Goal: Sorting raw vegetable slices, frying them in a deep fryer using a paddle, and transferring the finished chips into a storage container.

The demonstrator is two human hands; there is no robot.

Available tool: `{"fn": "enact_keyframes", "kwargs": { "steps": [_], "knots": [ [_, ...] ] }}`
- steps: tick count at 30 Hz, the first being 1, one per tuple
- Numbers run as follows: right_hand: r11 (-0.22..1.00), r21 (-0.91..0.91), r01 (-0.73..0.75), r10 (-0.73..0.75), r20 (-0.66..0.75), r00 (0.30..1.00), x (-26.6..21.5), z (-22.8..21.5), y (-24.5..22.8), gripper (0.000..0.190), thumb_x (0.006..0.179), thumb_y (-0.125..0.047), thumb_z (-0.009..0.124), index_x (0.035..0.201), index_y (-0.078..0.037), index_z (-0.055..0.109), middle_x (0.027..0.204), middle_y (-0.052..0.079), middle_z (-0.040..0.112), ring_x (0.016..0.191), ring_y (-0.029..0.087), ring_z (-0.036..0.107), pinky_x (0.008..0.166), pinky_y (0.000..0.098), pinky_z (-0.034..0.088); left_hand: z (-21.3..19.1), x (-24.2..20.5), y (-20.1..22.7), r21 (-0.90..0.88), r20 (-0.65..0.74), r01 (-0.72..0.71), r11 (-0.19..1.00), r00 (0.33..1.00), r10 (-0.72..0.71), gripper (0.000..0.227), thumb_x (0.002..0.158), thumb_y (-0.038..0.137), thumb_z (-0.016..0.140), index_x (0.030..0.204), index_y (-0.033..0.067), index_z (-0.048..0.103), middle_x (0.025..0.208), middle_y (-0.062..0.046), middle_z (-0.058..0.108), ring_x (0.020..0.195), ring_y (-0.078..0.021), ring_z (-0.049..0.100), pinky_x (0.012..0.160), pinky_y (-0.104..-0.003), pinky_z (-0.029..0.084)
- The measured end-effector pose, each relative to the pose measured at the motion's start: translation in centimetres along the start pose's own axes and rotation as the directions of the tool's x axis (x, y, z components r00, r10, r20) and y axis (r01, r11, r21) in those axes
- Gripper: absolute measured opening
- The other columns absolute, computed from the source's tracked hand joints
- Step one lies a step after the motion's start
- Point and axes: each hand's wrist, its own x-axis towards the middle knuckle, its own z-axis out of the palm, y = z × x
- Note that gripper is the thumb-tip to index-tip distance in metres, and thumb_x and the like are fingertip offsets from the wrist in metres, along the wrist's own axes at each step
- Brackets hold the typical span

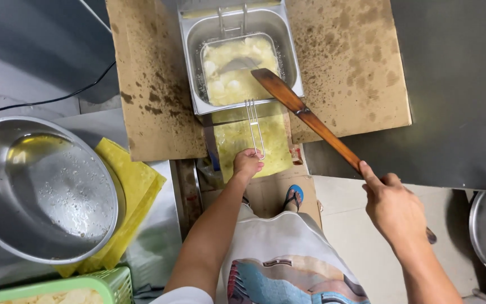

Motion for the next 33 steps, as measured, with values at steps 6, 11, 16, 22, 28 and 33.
{"fn": "enact_keyframes", "kwargs": {
  "steps": [6,11,16,22,28,33],
  "knots": [
    [0.999,-0.029,-0.042,0.042,0.007,0.999,-3.3,-2.2,2.5,0.064,0.097,-0.043,0.054,0.158,-0.054,0.039,0.117,-0.005,0.067,0.087,0.034,0.076,0.071,0.0498,0.06,0.4,0.9,-0.8,-0.05,0.001,0.002,0.999,1.0,-0.002,0.022,0.101,0.012,0.06,0.119,0.0082,0.072,0.116,-0.006,0.076,0.085,-0.0197,0.074,0.08,-0.029,0.063],
    [0.996,-0.057,0.062,-0.07,-0.136,0.988,-0.9,-0.2,0.4,0.062,0.099,-0.035,0.054,0.158,-0.05,0.042,0.1,0.003,0.06,0.074,0.034,0.07,0.06,0.052,0.057,0.5,1.2,-0.8,-0.038,0.002,0.006,0.999,1.0,-0.006,0.016,0.101,0.012,0.061,0.111,0.0104,0.073,0.11,-0.005,0.076,0.082,-0.018,0.073,0.078,-0.028,0.062],
    [0.961,-0.256,0.102,-0.141,-0.137,0.98,-2.2,-2.0,1.6,0.064,0.098,-0.035,0.05,0.159,-0.052,0.039,0.088,0.001,0.054,0.068,0.025,0.072,0.059,0.0443,0.062,0.1,0.6,-0.5,-0.012,0.018,0.007,1.0,1.0,-0.007,0.021,0.1,0.008,0.055,0.11,0.0095,0.073,0.111,-0.005,0.076,0.085,-0.0199,0.073,0.08,-0.029,0.062],
    [0.988,-0.15,0.045,-0.072,-0.179,0.981,-5.2,-0.6,10.5,0.067,0.094,-0.049,0.058,0.16,-0.056,0.044,0.103,-0.014,0.068,0.089,0.02,0.074,0.067,0.042,0.06,-1.7,-0.9,-1.4,-0.073,0.071,0.043,0.996,0.997,-0.037,0.029,0.102,0.022,0.064,0.126,0.0062,0.069,0.117,-0.012,0.075,0.094,-0.0206,0.074,0.086,-0.032,0.064],
    [0.995,0.089,0.043,-0.023,-0.212,0.977,-4.3,1.6,10.6,0.06,0.092,-0.043,0.067,0.152,-0.05,0.059,0.112,-0.012,0.079,0.092,0.017,0.077,0.072,0.0329,0.059,-5.1,-0.1,-8.4,0.03,0.077,0.124,0.992,0.989,-0.126,0.043,0.103,0.03,0.06,0.138,0.0055,0.06,0.123,-0.012,0.073,0.105,-0.024,0.073,0.093,-0.035,0.062],
    [0.963,0.268,-0.021,0.016,0.019,1.0,0.1,0.6,3.4,0.06,0.098,-0.039,0.058,0.157,-0.041,0.05,0.107,0.021,0.073,0.105,0.044,0.067,0.09,0.0502,0.053,-7.0,6.3,-19.7,0.089,-0.158,0.254,0.963,0.958,-0.239,0.021,0.097,0.032,0.067,0.106,0.016,0.077,0.085,-0.002,0.078,0.059,-0.0149,0.068,0.047,-0.029,0.054]
  ]
}}
